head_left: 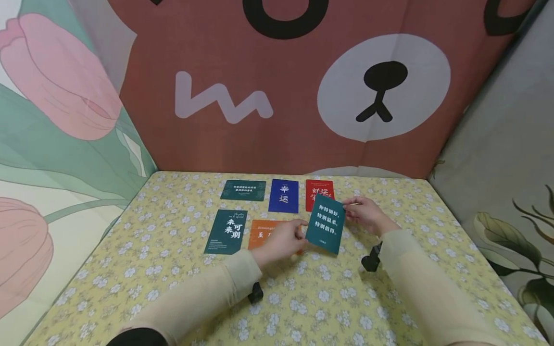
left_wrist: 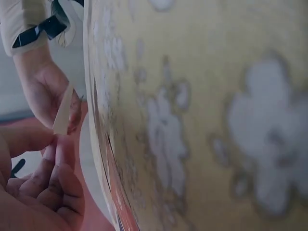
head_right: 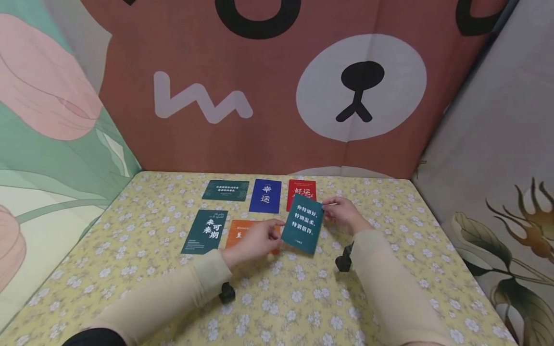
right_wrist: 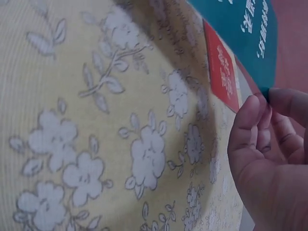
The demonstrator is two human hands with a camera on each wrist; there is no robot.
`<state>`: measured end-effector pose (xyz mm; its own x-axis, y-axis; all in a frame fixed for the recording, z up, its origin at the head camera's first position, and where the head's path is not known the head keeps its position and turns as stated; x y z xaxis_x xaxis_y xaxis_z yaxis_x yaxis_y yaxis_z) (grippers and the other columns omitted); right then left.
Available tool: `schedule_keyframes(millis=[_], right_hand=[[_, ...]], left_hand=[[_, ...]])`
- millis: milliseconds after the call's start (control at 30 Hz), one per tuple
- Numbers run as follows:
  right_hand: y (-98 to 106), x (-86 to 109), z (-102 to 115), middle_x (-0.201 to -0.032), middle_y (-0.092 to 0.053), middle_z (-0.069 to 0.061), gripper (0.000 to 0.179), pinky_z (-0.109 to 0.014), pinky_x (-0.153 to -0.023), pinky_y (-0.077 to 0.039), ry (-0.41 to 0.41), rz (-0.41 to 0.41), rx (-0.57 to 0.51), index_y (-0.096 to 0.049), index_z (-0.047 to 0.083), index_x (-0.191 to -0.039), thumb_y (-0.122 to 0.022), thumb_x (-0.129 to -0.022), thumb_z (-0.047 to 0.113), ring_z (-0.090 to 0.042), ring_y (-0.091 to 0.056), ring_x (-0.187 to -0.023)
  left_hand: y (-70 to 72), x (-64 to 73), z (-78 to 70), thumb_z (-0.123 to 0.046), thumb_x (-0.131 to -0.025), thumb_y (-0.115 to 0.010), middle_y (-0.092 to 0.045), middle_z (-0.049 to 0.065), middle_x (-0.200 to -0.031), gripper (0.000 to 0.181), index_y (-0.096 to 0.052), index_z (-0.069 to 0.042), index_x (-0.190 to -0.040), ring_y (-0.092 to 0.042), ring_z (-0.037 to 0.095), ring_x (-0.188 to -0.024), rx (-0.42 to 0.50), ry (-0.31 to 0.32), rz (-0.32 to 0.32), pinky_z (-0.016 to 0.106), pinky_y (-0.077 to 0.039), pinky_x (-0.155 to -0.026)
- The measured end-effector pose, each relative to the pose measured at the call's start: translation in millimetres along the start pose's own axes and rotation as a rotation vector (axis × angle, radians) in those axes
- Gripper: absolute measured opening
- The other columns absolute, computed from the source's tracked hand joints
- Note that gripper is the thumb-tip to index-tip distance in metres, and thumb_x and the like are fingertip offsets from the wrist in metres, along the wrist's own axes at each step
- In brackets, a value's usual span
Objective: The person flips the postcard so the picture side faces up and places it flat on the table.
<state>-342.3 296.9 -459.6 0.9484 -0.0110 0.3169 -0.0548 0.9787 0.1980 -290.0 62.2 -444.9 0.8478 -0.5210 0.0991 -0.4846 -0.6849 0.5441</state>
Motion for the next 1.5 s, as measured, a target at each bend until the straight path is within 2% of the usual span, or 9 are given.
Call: schedule_keyframes(millis=[233, 333, 467, 600, 833, 967, 1067, 1233, 1500], right_hand=[[2, -5.9, -7, -0.114, -0.057, -0.016, 0.020, -0.026, -0.078, -0.056, -0.050, -0.028, 0.086, -0.052, -0.008, -0.123, -0.050, -0.108, 0.005, -0.013, -0.060, -0.085], [2, -6.7, -8, -0.110, -0.059, -0.016, 0.018, -0.026, -0.075, -0.056, -0.061, -0.033, 0.120, -0.053, -0.008, -0.120, -0.051, -0.107, 0.005, -0.014, -0.059, -0.083], [1, -6.5, -8, -0.100, -0.059, -0.013, 0.017, -0.027, -0.070, -0.054, -0.053, -0.029, 0.200, -0.056, -0.008, -0.116, -0.053, -0.106, 0.005, -0.015, -0.057, -0.079], [-2, -6.4, -8, -0.095, -0.058, -0.012, 0.017, -0.027, -0.069, -0.054, -0.056, -0.036, 0.291, -0.058, -0.008, -0.115, -0.055, -0.106, 0.006, -0.017, -0.057, -0.079], [-4, -9.5, -6, -0.101, -0.061, -0.016, 0.015, -0.029, -0.070, -0.055, -0.066, -0.056, 0.473, -0.061, -0.005, -0.108, -0.060, -0.103, 0.008, -0.021, -0.060, -0.082], [-5, -10.7, -2, -0.094, -0.064, -0.013, 0.013, -0.030, -0.069, -0.053, -0.055, -0.056, 0.621, -0.063, -0.002, -0.099, -0.062, -0.100, 0.011, -0.022, -0.060, -0.081], [-5, -10.3, -1, -0.089, -0.064, -0.012, 0.013, -0.032, -0.070, -0.050, -0.074, -0.058, 0.694, -0.063, 0.001, -0.094, -0.062, -0.099, 0.013, -0.024, -0.060, -0.081], [-5, -10.0, -3, -0.087, -0.063, -0.011, 0.013, -0.033, -0.071, -0.049, -0.106, -0.053, 0.733, -0.062, 0.002, -0.092, -0.061, -0.098, 0.013, -0.025, -0.059, -0.081], [-7, -6.1, -5, -0.083, -0.061, -0.010, 0.015, -0.034, -0.071, -0.047, -0.087, -0.033, 0.760, -0.061, 0.003, -0.090, -0.061, -0.100, 0.015, -0.024, -0.058, -0.080]], left_hand=[[-15.5, 1.9, -6.5, -0.001, -0.093, -0.072, -0.067, -0.002, -0.079, 0.048, -0.057, 0.006, -0.138, -0.058, 0.010, -0.063, 0.022, -0.012, 0.043, 0.024, -0.049, -0.060], [-24.2, 4.2, -8.9, -0.004, -0.094, -0.070, -0.070, -0.001, -0.087, 0.047, -0.057, 0.006, -0.138, -0.062, 0.010, -0.069, 0.067, -0.006, 0.096, 0.025, -0.052, -0.065], [-35.9, 9.2, -4.1, -0.010, -0.099, -0.065, -0.071, 0.007, -0.098, 0.047, -0.054, 0.008, -0.141, -0.068, 0.018, -0.080, 0.249, 0.091, 0.190, 0.031, -0.057, -0.071], [-40.9, 12.4, 2.4, -0.013, -0.101, -0.063, -0.072, 0.011, -0.100, 0.048, -0.052, 0.010, -0.141, -0.069, 0.022, -0.089, 0.371, 0.192, 0.226, 0.036, -0.058, -0.077], [-41.2, 12.4, 2.6, -0.014, -0.102, -0.062, -0.072, 0.010, -0.101, 0.045, -0.055, 0.011, -0.139, -0.069, 0.021, -0.091, 0.354, 0.233, 0.258, 0.035, -0.058, -0.078], [-41.5, 13.0, 3.7, -0.014, -0.101, -0.064, -0.072, 0.008, -0.099, 0.046, -0.057, 0.010, -0.139, -0.069, 0.020, -0.089, 0.335, 0.244, 0.256, 0.035, -0.058, -0.078], [-41.9, 13.3, 5.6, -0.012, -0.100, -0.064, -0.071, 0.009, -0.098, 0.046, -0.056, 0.010, -0.140, -0.068, 0.020, -0.089, 0.342, 0.256, 0.243, 0.037, -0.058, -0.080], [-42.8, 13.0, 9.0, -0.011, -0.100, -0.064, -0.070, 0.009, -0.097, 0.043, -0.058, 0.011, -0.137, -0.067, 0.020, -0.087, 0.352, 0.266, 0.235, 0.037, -0.058, -0.080], [-45.3, 15.8, 9.4, -0.012, -0.099, -0.066, -0.070, 0.009, -0.099, 0.046, -0.056, 0.011, -0.138, -0.067, 0.020, -0.087, 0.338, 0.269, 0.245, 0.037, -0.058, -0.079]])
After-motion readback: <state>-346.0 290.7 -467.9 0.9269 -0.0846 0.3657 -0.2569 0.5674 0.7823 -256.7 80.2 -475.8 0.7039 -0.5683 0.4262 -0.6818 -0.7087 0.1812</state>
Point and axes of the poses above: each hand's wrist, its own x-axis away from the middle knuckle, its own y-axis out of the back of the hand, z = x × y, the point moved 8 cm from there along -x, towards the middle knuckle
